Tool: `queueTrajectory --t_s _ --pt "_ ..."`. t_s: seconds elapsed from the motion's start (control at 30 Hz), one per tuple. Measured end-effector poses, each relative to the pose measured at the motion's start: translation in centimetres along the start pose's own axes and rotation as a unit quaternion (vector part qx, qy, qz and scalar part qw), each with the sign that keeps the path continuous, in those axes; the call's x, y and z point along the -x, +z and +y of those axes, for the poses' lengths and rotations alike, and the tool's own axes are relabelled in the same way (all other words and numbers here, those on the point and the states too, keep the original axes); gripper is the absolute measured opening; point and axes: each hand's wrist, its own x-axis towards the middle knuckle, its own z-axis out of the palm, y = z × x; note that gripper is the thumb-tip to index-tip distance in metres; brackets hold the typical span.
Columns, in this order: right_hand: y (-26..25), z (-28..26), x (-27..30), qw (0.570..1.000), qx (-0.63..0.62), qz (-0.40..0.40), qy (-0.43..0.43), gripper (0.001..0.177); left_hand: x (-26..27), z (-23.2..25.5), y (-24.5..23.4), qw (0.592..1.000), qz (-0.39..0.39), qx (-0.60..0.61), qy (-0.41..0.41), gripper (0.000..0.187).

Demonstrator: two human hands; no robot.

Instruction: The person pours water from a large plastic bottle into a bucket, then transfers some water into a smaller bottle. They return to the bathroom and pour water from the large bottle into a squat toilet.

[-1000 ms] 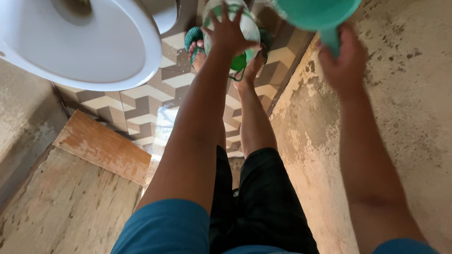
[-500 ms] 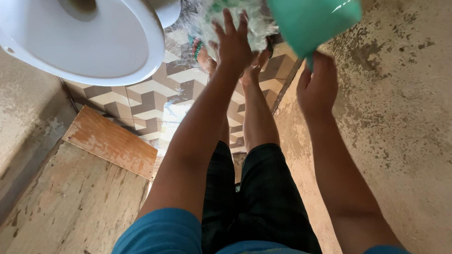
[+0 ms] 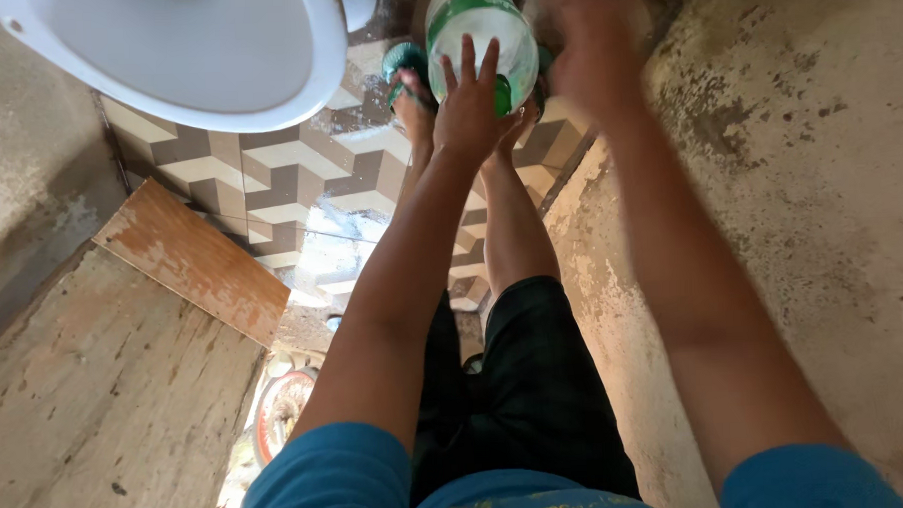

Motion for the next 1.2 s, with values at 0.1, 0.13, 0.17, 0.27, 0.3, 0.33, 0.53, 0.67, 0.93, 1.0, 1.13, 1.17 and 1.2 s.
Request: queueTrajectory --t_s 0.1,0.13,0.17,0.27,0.3,0.33,0.53,0.67,0.93,1.0,1.13,1.17,1.2 --pt "3.3 -4.8 1.2 0.991 -0.081 -0.1 -0.018 0.089 2.7 -1.3 -1.6 0.996 -0.021 0.078 -0.027 0.111" --pt "4.3 -6.4 1.8 0.972 -0.12 -0.194 0.056 0.096 3.8 -1.9 -1.8 0.996 -0.016 0.088 -0.023 0.11" --pt "5.2 -7.6 2.1 0.976 -0.113 -0.176 0.057 0.096 4.3 -2.6 -1.7 0.995 -0.012 0.097 -0.018 0.109" --pt "7.5 -9.5 3.5 0.983 -0.104 -0.128 0.083 0.098 5.7 -4.2 -0.5 0.997 -0.006 0.075 0.017 0.093" --pt "8.2 -9.8 3.6 0.983 -0.108 -0.112 0.096 0.1 6.0 -4.8 -0.1 0.997 -0.018 0.065 0.021 0.09" --pt "9.0 -10.1 3.8 0.983 -0.111 -0.094 0.11 0.102 6.1 -5.2 0.2 0.998 -0.029 0.055 0.027 0.087" --pt "13.8 -8.6 3.7 0.996 -0.015 -0.004 0.084 0.107 8.2 -8.4 2.3 0.992 0.034 0.059 0.11 0.081" --pt "13.5 -9.6 4.4 0.99 -0.072 0.047 0.113 0.102 14.0 -12.1 2.9 0.987 0.079 0.093 0.106 0.083" --pt "15.7 -7.0 5.2 0.986 -0.05 0.152 0.035 0.1 15.4 -16.6 5.1 0.979 0.022 -0.115 0.166 0.054" --pt "17.3 -4.5 5.6 0.966 -0.158 0.201 -0.036 0.103 14.1 -16.9 5.9 0.96 -0.029 -0.188 0.205 0.041" --pt "19.3 -4.2 5.7 0.94 -0.132 0.289 -0.123 0.108 11.0 -18.1 5.3 0.931 -0.047 -0.268 0.244 0.026" --pt "18.9 -4.3 4.5 0.948 -0.108 0.281 -0.101 0.105 9.3 -18.4 4.8 0.934 -0.031 -0.267 0.234 0.024" --pt "18.7 -4.5 3.8 0.956 -0.087 0.268 -0.076 0.102 8.3 -18.9 4.7 0.939 -0.02 -0.262 0.221 0.023"
